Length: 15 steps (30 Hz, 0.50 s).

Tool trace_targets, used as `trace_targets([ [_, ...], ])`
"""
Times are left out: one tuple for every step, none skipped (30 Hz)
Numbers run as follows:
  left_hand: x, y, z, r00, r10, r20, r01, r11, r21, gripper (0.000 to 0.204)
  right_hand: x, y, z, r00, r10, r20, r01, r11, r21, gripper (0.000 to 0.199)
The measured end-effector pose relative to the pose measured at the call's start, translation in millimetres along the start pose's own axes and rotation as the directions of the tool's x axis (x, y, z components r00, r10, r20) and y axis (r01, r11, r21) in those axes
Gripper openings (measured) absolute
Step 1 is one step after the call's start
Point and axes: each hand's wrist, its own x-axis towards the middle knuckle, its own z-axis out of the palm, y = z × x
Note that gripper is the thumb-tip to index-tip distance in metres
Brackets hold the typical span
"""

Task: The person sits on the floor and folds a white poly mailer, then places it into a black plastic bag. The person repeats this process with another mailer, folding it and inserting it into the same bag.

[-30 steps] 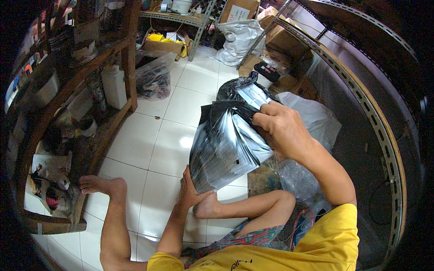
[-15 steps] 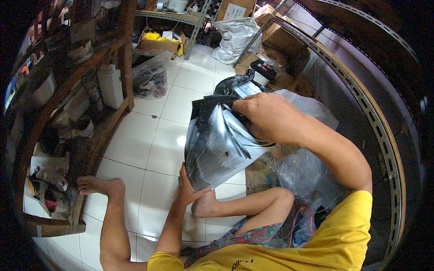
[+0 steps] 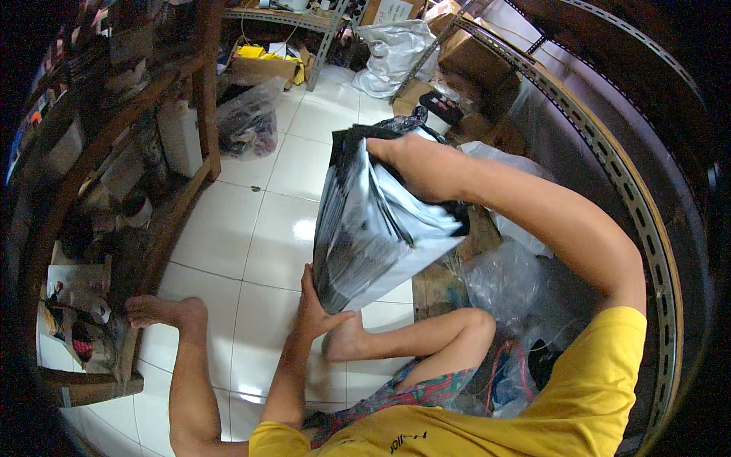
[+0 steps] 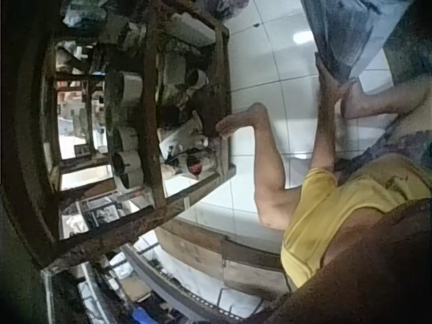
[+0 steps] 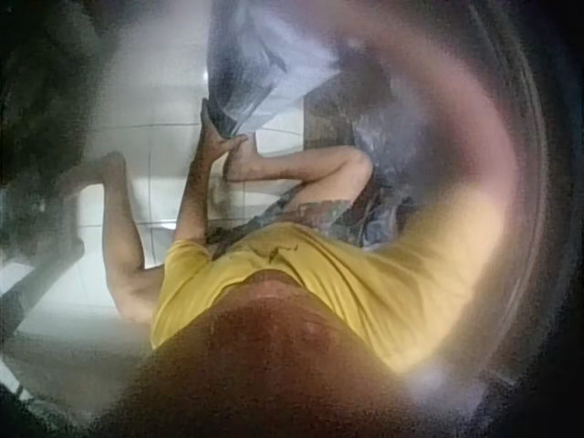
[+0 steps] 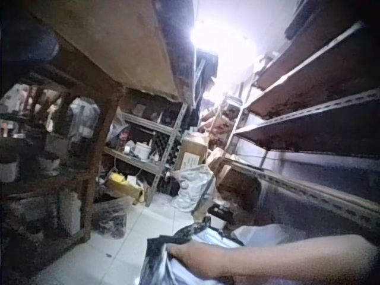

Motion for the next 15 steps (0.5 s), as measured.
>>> trace_targets([
  [1, 4, 7, 1.0, -0.008, -0.013, 0.008, 1.0, 0.004, 0.149, 5, 6, 3, 0.996, -0.089, -0.027, 0.089, 0.996, 0.019, 0.059],
  [2, 7, 12, 1.0, -0.015, -0.023, 0.015, 1.0, 0.006, 0.149, 9, 13, 10, 0.983, -0.174, -0.055, 0.176, 0.984, 0.035, 0.056],
  [0, -1, 12, 0.999, -0.025, -0.035, 0.026, 0.999, 0.024, 0.148, 21, 24, 24, 0.93, -0.364, -0.049, 0.363, 0.889, 0.28, 0.051],
  [-6, -13, 6, 0.996, -0.041, -0.076, 0.045, 0.998, 0.054, 0.148, 24, -6, 7, 0.958, -0.288, -0.017, 0.283, 0.927, 0.246, 0.049],
  [-10, -26, 0, 0.992, -0.056, -0.117, 0.066, 0.994, 0.082, 0.148, 20, -38, -9, 0.978, -0.208, 0.009, 0.201, 0.957, 0.208, 0.048],
  [-10, -16, 16, 0.991, -0.066, -0.118, 0.071, 0.997, 0.036, 0.148, 4, -43, -8, 0.999, -0.005, 0.049, 0.003, 0.999, 0.043, 0.044],
  [-11, 2, 20, 0.987, -0.081, -0.138, 0.083, 0.996, 0.01, 0.147, -5, -38, -2, 0.998, 0.06, 0.019, -0.06, 0.998, 0.005, 0.04],
  [-9, 11, 16, 0.979, -0.096, -0.182, 0.098, 0.995, 0.0, 0.147, -8, -43, -8, 0.992, 0.126, 0.029, -0.125, 0.992, -0.027, 0.04],
  [-8, 12, 16, 0.98, -0.089, -0.179, 0.095, 0.995, 0.027, 0.147, -13, -48, -17, 0.979, 0.198, 0.039, -0.195, 0.979, -0.068, 0.039],
  [-7, 13, 16, 0.981, -0.082, -0.175, 0.093, 0.994, 0.053, 0.146, -15, -40, -13, 0.973, 0.231, -0.005, -0.23, 0.968, -0.096, 0.038],
  [-8, 13, 16, 0.983, -0.075, -0.17, 0.09, 0.993, 0.08, 0.146, -14, -32, -9, 0.977, 0.211, 0.034, -0.208, 0.975, -0.076, 0.039],
  [-8, 13, 18, 0.981, -0.059, -0.187, 0.076, 0.994, 0.082, 0.145, -11, -23, -4, 0.979, 0.189, 0.073, -0.186, 0.981, -0.054, 0.04],
  [-8, 13, 19, 0.98, -0.036, -0.194, 0.053, 0.995, 0.084, 0.145, -12, -13, 0, 0.979, 0.177, 0.105, -0.175, 0.984, -0.03, 0.042],
  [-7, 15, 24, 0.981, -0.009, -0.196, 0.024, 0.997, 0.076, 0.144, -14, 8, 9, 0.993, 0.072, 0.091, -0.08, 0.993, 0.089, 0.042],
  [-8, 15, 18, 0.976, -0.046, -0.214, 0.065, 0.995, 0.08, 0.144, -6, 2, 3, 0.992, 0.027, 0.121, -0.053, 0.976, 0.214, 0.046],
])
